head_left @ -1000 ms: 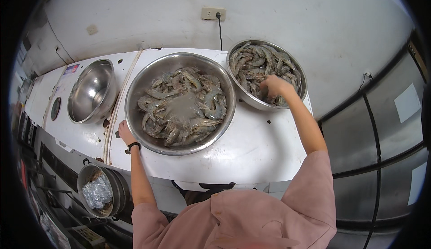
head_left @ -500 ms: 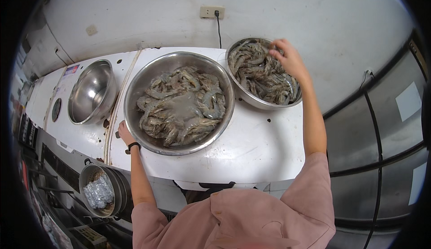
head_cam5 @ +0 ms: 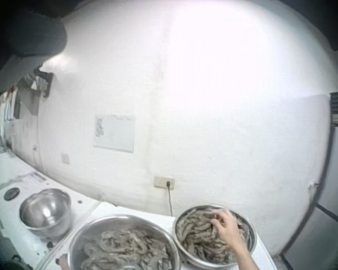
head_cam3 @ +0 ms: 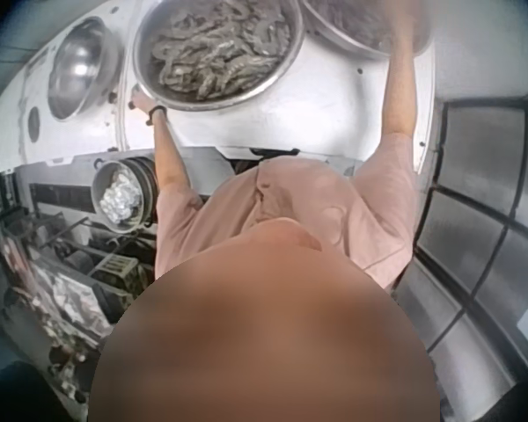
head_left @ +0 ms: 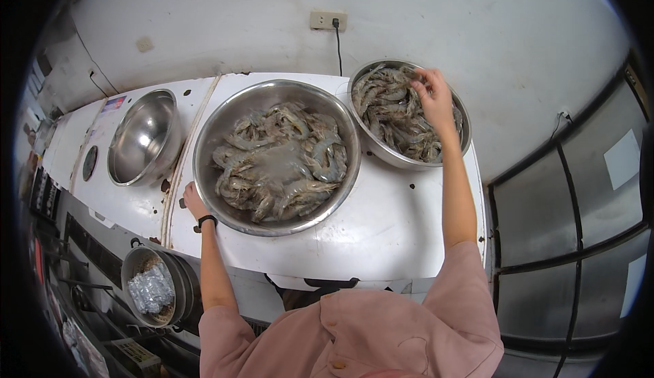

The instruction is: The person transfers raw shrimp from a smaller stainless steel bowl into a larger bowl on a white countertop. After consolidating the shrimp, the person picks up the large bowl and walks to a nearby stainless steel table, placing the bowl down.

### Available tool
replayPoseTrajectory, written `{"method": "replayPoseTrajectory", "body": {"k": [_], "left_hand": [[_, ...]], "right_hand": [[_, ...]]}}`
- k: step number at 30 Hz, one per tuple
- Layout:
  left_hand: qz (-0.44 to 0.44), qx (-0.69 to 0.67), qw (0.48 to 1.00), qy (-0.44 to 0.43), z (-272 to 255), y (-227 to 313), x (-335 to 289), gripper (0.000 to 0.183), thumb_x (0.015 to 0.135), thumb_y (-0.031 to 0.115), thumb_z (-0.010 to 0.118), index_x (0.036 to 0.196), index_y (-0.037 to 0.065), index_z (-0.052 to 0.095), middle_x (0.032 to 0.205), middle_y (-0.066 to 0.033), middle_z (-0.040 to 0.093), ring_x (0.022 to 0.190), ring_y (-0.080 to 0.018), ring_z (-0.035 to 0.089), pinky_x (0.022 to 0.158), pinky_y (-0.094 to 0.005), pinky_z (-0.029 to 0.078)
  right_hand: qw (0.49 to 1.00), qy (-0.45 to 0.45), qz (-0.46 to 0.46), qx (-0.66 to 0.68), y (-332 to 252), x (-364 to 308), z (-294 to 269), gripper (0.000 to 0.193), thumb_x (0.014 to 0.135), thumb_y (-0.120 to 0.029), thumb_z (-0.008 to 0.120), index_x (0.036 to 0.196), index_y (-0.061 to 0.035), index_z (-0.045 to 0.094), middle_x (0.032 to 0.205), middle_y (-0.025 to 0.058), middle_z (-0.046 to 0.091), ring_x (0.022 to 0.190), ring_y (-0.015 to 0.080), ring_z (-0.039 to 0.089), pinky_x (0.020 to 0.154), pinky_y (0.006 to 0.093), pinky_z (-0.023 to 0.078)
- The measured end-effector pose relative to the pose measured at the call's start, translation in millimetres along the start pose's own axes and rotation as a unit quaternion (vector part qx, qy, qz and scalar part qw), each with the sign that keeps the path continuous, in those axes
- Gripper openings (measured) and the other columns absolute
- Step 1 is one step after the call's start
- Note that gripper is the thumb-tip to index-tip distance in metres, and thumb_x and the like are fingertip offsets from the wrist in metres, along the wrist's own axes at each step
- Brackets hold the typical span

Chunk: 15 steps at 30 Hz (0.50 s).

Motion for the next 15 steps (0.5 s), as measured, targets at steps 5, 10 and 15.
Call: {"method": "replayPoseTrajectory", "body": {"k": [5, 10, 15], "left_hand": [[-0.003, 0.035, 0.999, -0.002, -5.9, 5.6, 0.5, 0.029, 0.08, 0.016, 0.051, 0.108, 0.008, 0.05, 0.104, -0.0077, 0.05, 0.098, -0.0269, 0.048, 0.081, -0.0384, 0.04], [-0.01, -0.032, 0.999, -0.021, -7.1, 3.6, 0.0, 0.036, 0.079, 0.023, 0.054, 0.11, 0.006, 0.051, 0.109, -0.0077, 0.05, 0.101, -0.0294, 0.047, 0.083, -0.0397, 0.038], [-0.008, -0.048, 0.999, -0.003, -2.8, -1.9, 1.7, 0.038, 0.077, 0.025, 0.057, 0.108, 0.005, 0.051, 0.104, -0.0109, 0.052, 0.099, -0.0314, 0.047, 0.082, -0.0407, 0.037]], "right_hand": [[0.999, 0.013, 0.034, -0.038, 53.5, -25.6, 30.4, 0.022, 0.078, -0.011, 0.06, 0.099, -0.0033, 0.058, 0.091, 0.0107, 0.054, 0.084, 0.0265, 0.053, 0.071, 0.0324, 0.043], [0.999, -0.013, 0.03, -0.035, 62.1, -32.0, 33.0, 0.023, 0.079, -0.011, 0.059, 0.1, -0.0014, 0.056, 0.091, 0.0126, 0.053, 0.084, 0.0299, 0.054, 0.073, 0.0347, 0.043], [0.996, -0.05, 0.061, -0.029, 58.6, -34.8, 33.2, 0.024, 0.08, -0.014, 0.06, 0.1, -0.0013, 0.056, 0.091, 0.0138, 0.054, 0.082, 0.0311, 0.055, 0.073, 0.0349, 0.043]]}}
Point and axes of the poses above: each hand's wrist, its own x-axis towards the middle knuckle, its own z-axis out of the palm, y = z × x, the point moved 3 cm from there along x, towards the middle knuckle
